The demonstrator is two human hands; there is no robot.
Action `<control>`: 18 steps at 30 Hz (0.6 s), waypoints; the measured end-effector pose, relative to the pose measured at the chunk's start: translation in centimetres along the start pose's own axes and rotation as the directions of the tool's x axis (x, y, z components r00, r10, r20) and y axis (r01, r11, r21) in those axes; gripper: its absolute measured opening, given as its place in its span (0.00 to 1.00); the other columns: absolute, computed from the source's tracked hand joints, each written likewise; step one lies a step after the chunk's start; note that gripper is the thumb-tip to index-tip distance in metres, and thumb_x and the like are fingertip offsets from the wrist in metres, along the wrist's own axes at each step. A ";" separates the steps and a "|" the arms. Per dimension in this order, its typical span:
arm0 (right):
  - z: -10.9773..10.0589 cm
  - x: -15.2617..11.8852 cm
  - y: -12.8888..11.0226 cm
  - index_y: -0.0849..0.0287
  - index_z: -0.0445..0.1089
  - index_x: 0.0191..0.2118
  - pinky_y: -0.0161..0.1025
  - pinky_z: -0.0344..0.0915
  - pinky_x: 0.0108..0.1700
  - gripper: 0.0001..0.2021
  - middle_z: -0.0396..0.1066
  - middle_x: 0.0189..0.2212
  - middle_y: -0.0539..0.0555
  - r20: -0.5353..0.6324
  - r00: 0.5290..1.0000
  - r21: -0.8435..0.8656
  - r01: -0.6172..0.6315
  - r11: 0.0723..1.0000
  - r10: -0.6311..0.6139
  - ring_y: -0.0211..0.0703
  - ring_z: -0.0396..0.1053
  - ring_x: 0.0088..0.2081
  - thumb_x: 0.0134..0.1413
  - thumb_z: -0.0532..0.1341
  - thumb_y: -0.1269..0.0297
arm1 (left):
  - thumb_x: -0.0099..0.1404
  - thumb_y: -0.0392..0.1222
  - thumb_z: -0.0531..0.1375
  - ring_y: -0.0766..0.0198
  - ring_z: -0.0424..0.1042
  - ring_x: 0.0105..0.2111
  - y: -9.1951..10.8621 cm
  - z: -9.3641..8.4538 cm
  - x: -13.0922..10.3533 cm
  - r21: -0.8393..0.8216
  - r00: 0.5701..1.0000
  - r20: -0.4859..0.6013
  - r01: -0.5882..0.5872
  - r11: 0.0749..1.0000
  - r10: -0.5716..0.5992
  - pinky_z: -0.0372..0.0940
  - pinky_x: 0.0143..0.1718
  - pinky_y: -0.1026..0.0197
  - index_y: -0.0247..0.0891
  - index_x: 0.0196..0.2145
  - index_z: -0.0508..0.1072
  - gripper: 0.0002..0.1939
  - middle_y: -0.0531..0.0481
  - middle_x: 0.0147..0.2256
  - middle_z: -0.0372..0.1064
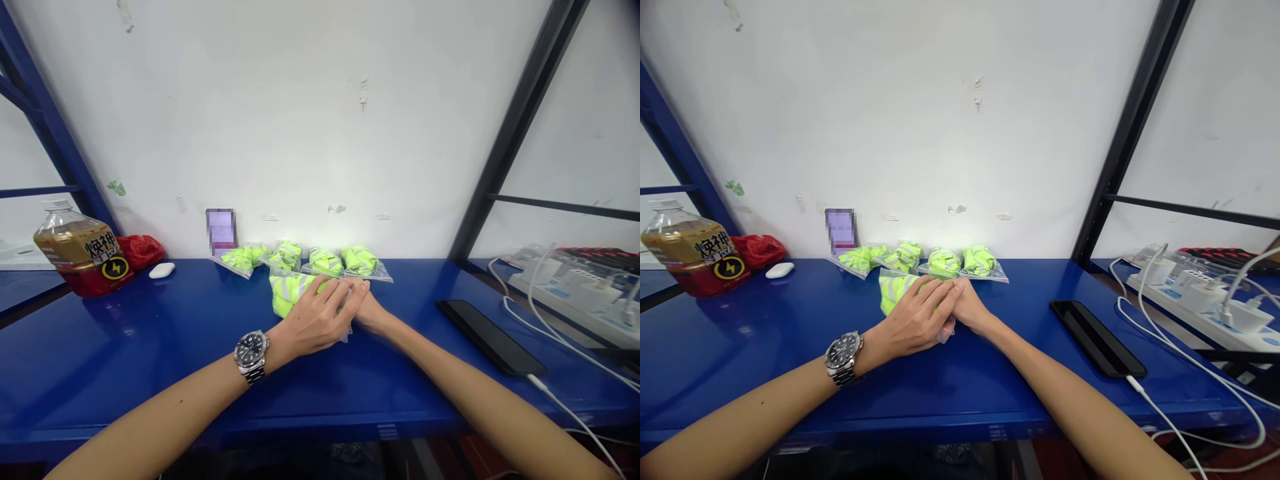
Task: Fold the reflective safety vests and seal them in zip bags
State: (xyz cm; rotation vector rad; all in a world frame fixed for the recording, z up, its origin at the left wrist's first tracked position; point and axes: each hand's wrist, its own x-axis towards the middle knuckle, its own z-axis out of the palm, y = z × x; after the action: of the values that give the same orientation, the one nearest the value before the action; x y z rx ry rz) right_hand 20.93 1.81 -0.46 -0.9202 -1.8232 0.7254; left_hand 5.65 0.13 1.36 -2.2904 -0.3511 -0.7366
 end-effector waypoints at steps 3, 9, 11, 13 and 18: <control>-0.3 0.2 0.0 0.59 0.59 0.21 0.33 0.59 0.25 0.10 0.59 0.21 0.49 -0.010 1.000 0.054 -0.004 0.999 0.005 0.35 0.56 0.24 0.50 0.56 0.64 | 0.66 0.37 0.50 0.48 0.66 0.47 -0.2 -0.2 -0.1 -0.025 1.000 -0.025 0.002 1.000 -0.003 0.63 0.48 0.43 0.24 0.64 0.49 0.30 0.32 0.50 0.66; -0.3 -0.1 -1.3 0.59 0.60 0.22 0.32 0.57 0.25 0.10 0.59 0.21 0.48 0.051 0.999 0.149 -0.002 0.989 -0.006 0.33 0.53 0.24 0.49 0.57 0.61 | 0.65 0.39 0.52 0.48 0.66 0.47 -0.5 -0.4 -0.4 -0.051 0.997 -0.070 0.010 0.999 -0.014 0.64 0.48 0.43 0.25 0.62 0.52 0.30 0.33 0.48 0.67; -0.3 -0.2 -1.6 0.59 0.60 0.22 0.32 0.56 0.24 0.10 0.59 0.21 0.48 0.057 0.998 0.132 0.008 0.991 -0.015 0.33 0.53 0.24 0.48 0.56 0.62 | 0.65 0.39 0.52 0.48 0.66 0.47 -0.5 -0.5 -0.5 -0.051 0.996 -0.090 0.004 0.999 -0.008 0.64 0.49 0.43 0.24 0.62 0.53 0.30 0.32 0.48 0.67; -0.3 -0.1 -1.6 0.59 0.59 0.20 0.32 0.54 0.23 0.09 0.56 0.19 0.47 0.042 0.999 0.075 0.016 0.997 -0.019 0.33 0.52 0.24 0.46 0.56 0.65 | 0.65 0.39 0.52 0.48 0.66 0.47 -0.3 -0.4 -0.5 -0.046 0.994 -0.111 0.001 0.999 -0.006 0.63 0.49 0.43 0.25 0.61 0.53 0.29 0.32 0.48 0.67; 0.1 -0.3 0.0 0.58 0.56 0.17 0.34 0.53 0.21 0.13 0.52 0.17 0.48 -0.016 1.000 0.013 -0.013 1.000 0.013 0.35 0.52 0.22 0.46 0.58 0.66 | 0.65 0.36 0.52 0.48 0.67 0.47 0.8 -0.2 -0.3 -0.020 0.988 -0.153 0.012 1.000 -0.015 0.64 0.48 0.43 0.27 0.61 0.54 0.27 0.33 0.46 0.67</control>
State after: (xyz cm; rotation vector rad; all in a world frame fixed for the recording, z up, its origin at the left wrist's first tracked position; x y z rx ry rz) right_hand 20.94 1.52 -0.60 -0.9276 -1.7985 0.7352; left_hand 5.65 -0.61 0.85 -2.2336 -0.2896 -0.9204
